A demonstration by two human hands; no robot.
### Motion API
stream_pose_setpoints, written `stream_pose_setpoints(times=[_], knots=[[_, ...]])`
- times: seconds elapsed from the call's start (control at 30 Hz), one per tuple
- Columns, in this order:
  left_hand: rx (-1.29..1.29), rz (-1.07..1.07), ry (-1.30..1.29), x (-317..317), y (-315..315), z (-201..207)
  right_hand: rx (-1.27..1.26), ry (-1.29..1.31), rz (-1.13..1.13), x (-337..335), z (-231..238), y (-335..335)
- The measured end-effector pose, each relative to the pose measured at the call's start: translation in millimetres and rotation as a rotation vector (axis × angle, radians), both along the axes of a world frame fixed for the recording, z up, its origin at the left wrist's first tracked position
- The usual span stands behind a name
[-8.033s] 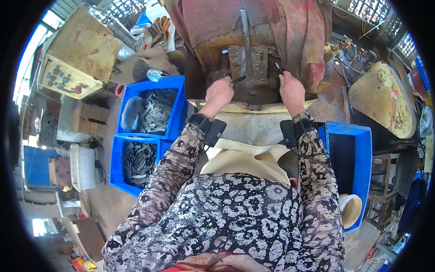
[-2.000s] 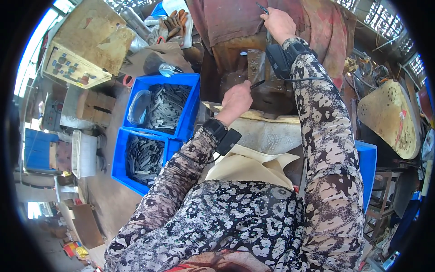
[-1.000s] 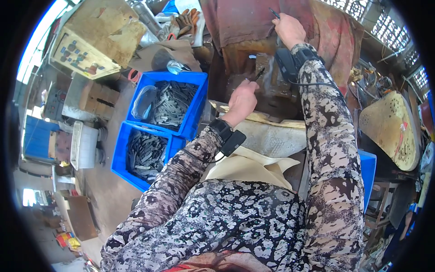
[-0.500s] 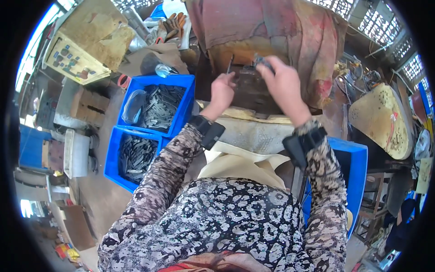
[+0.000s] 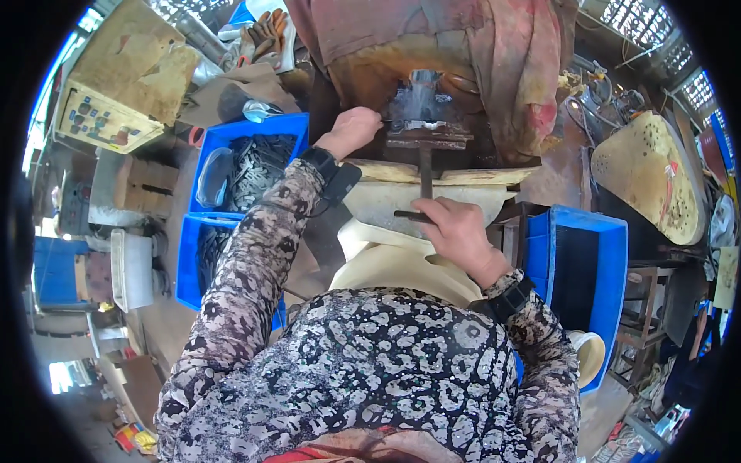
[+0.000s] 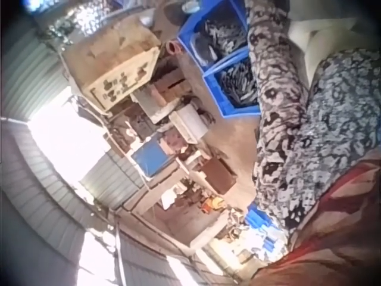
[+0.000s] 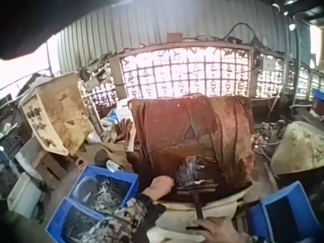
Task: The person picks up a knife part from a blue bin, holds it against a grinding wheel while water flows over it, and then places it into a separate blue bin, repeating the process for several pieces.
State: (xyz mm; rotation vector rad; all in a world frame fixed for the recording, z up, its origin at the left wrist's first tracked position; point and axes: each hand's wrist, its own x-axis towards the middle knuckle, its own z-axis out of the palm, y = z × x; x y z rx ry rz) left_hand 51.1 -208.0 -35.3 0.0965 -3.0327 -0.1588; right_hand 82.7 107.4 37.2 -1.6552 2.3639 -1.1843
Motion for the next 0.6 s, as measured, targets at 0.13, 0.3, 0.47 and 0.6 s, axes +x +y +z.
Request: stream_pose_setpoints(times=[0.13,0.3,0.47,0.6], knots=[[-0.064,-0.032,-0.138,-12.4,2.7,-13.3,0.105,0.004,0.049,1.8,-0.7,4.7],[0.013,0.093,-0.289,-1.5,8.1,-5.2,0.149,-0.677,0.141,-10.7,10.0,-3.2],[0.125,0.331,-0.116,6.4,8.3,19.3,-0.112,-1.11,-0.12,-62.3,-5.9,-6.7],[0.292,0.359,0.239,33.5,45.1,54.1,-0.455,-1.569,-0.077,-88.8,-13.4,-16.8]])
